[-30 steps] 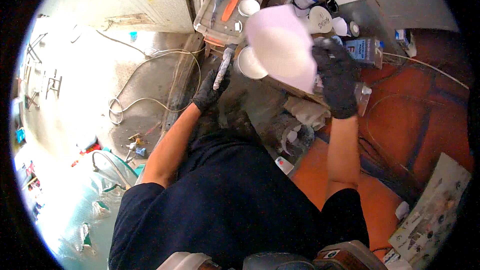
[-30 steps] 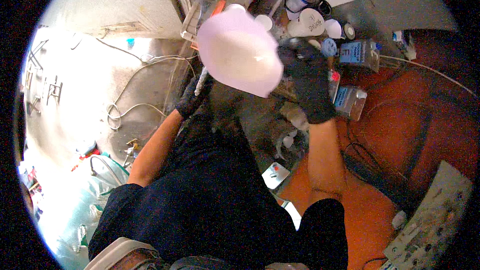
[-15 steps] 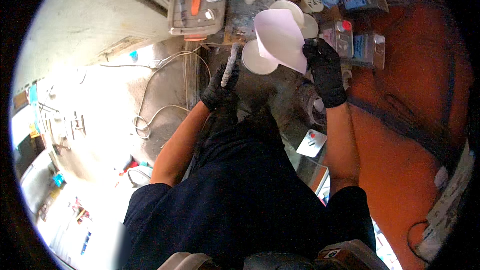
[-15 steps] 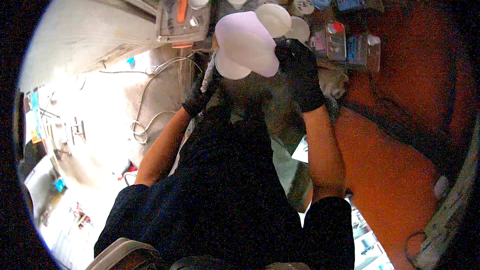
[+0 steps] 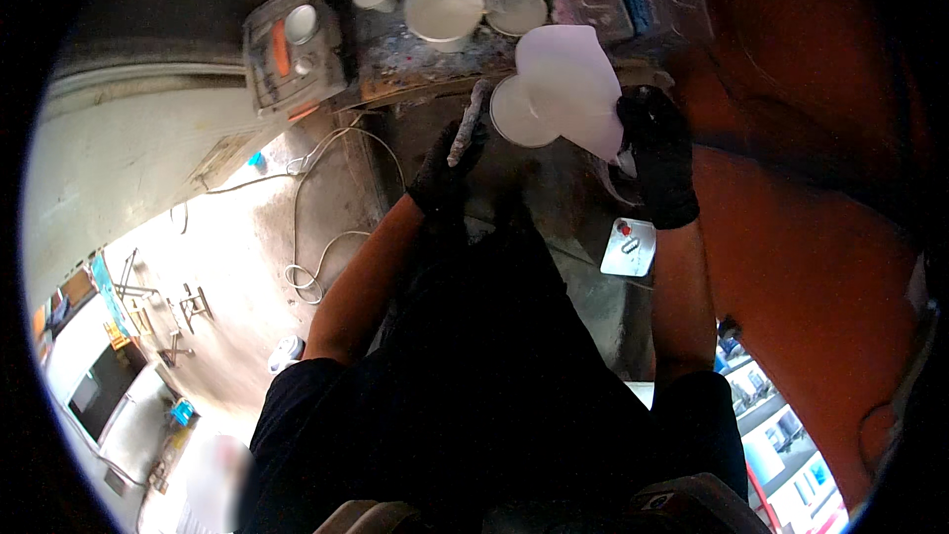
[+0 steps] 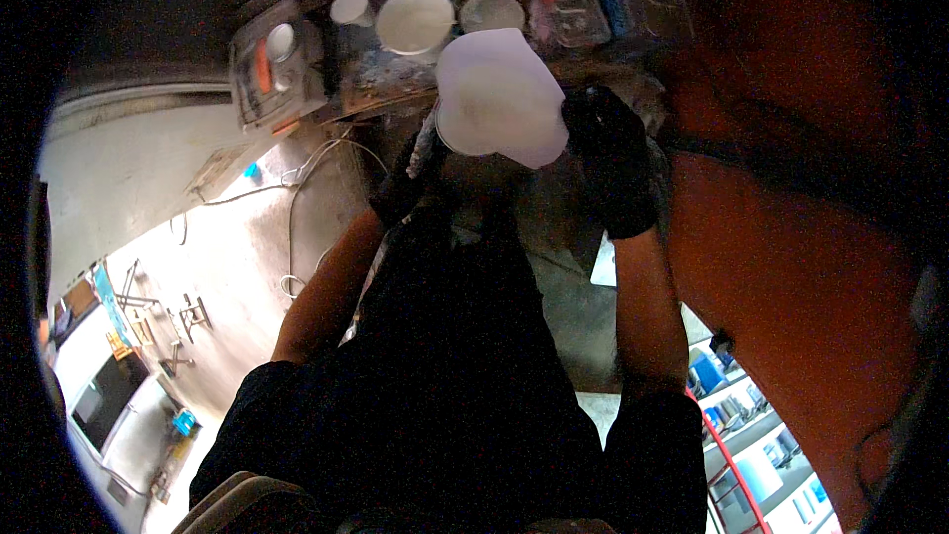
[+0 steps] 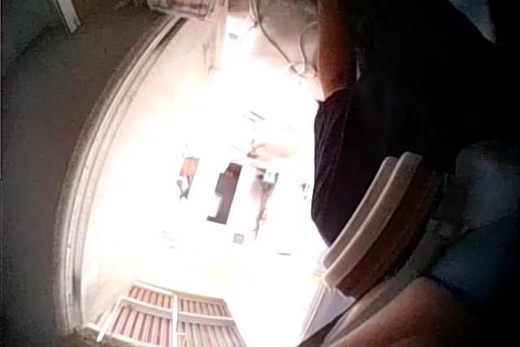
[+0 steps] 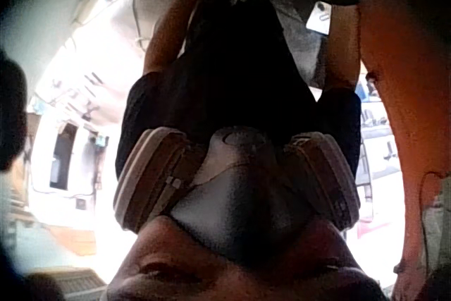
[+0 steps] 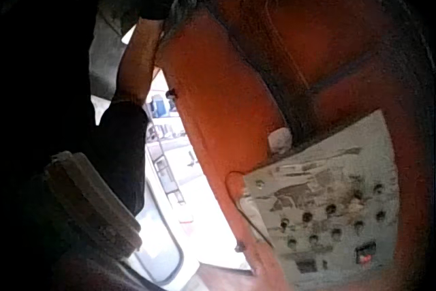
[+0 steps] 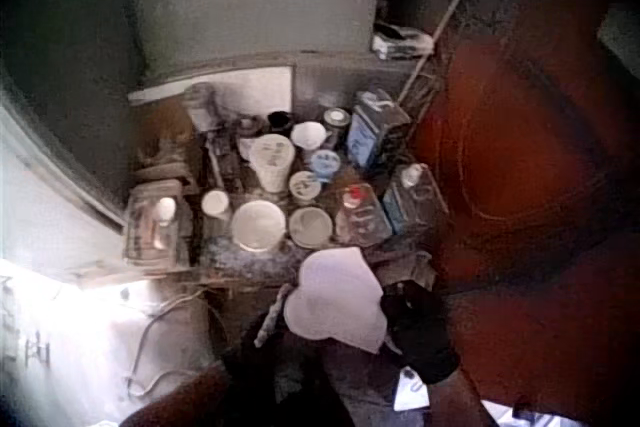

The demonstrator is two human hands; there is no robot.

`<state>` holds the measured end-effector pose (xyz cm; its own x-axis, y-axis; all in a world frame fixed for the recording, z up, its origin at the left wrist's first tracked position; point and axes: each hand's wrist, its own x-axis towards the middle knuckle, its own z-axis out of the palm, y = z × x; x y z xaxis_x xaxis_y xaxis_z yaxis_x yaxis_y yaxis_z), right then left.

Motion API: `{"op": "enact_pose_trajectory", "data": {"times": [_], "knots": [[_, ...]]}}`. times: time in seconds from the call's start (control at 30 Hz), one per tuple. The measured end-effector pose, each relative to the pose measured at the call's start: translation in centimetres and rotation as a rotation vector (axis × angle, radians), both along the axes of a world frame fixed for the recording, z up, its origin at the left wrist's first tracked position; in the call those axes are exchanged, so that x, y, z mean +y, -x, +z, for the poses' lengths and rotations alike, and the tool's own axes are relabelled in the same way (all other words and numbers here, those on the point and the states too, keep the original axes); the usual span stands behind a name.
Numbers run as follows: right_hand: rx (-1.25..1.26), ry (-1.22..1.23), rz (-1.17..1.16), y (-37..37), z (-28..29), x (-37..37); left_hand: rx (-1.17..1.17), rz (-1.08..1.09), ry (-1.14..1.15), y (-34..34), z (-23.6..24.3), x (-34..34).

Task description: The person spray paints a white car hood with a paint gun, then walks to a workbench to mix paint in a cup using a funnel, and returns to continue spraying the hood. The car is masked with plastic and tape, and the person wears gloves and a respirator.

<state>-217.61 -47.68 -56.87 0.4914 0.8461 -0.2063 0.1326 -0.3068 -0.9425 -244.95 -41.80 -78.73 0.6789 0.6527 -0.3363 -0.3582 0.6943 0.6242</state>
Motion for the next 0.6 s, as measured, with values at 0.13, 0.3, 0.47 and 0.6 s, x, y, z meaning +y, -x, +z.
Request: {"op": "enact_pose_trajectory", "data": {"times": [0.13, 0.3, 0.47, 0.6], "knots": [[-0.522, -0.032, 0.206, -5.6, -2.1, -4.5, 0.040, -0.116, 0.010, -5.1, -2.1, -1.0], [-0.642, 0.158, 0.213, -10.3, -2.9, -9.3, -0.107, -0.020, 0.401, -10.9, -3.4, -3.0], [-0.248, 0.057, -0.024, -12.7, -2.9, -12.3, 0.137, -0.326, -0.499, -13.7, -3.1, -3.8], [-0.030, 0.083, -0.146, -13.3, 0.2, -14.1, -0.044, -0.274, 0.115, -14.6, -2.9, -4.3]]}}
